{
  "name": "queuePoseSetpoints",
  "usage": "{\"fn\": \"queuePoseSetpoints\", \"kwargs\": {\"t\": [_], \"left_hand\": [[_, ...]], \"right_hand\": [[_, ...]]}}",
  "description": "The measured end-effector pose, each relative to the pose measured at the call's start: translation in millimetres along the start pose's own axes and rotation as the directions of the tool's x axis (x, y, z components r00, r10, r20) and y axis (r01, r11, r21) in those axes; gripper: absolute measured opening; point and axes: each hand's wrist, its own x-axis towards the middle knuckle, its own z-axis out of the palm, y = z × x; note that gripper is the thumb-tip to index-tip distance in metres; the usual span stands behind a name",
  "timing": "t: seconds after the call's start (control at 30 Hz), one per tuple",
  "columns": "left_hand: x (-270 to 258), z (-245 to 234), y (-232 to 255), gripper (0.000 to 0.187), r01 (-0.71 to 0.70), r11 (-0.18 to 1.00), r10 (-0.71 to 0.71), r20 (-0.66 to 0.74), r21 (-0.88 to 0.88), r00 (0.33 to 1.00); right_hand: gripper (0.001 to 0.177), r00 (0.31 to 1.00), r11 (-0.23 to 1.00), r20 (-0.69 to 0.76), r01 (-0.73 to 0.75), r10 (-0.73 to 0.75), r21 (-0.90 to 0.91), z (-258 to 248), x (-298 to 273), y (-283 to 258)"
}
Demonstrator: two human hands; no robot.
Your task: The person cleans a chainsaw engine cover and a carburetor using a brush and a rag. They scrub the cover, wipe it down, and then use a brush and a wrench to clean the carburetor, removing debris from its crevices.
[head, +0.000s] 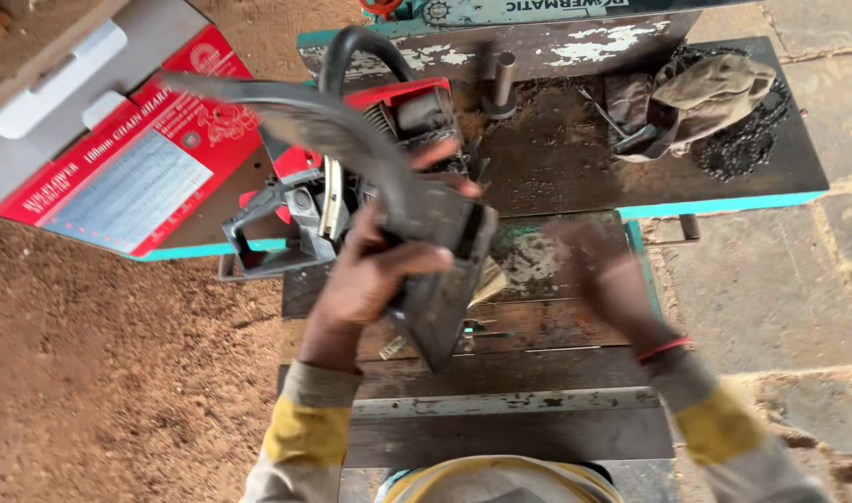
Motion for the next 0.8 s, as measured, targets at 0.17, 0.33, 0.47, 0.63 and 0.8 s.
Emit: {"fn": "queuePoseSetpoints", "kwargs": {"t": [0.17, 0.33, 0.47, 0.63, 0.8], "left_hand": [[-6, -21, 18, 0.081, 0.021, 0.987, -0.052, -0.193, -0.158, 0.98], [-3, -23, 5, 0.069, 0.035, 0.969, -0.087, -0.204, -0.245, 0.975], [3, -19, -11, 0.05, 0.078, 0.935, -0.155, -0.201, -0.345, 0.967], [24, -8, -40, 0.046, 0.091, 0.842, -0.22, -0.184, -0.532, 0.958], [48, 22, -61, 0.048, 0.109, 0.86, -0.224, -0.177, -0.498, 0.958]], "right_hand": [[0.044, 0.781, 0.785, 0.424, 0.579, -0.459, -0.218, 122, -11, -2], [0.031, 0.74, 0.725, 0.568, 0.605, -0.36, -0.328, 132, -7, 11], [0.024, 0.786, 0.952, 0.61, 0.103, 0.099, -0.287, 89, -22, 20], [0.02, 0.874, 0.833, 0.041, -0.475, 0.484, 0.283, -24, -40, 53], [0.018, 0.956, 0.966, -0.211, -0.161, 0.203, 0.2, -85, -28, -8]]}}
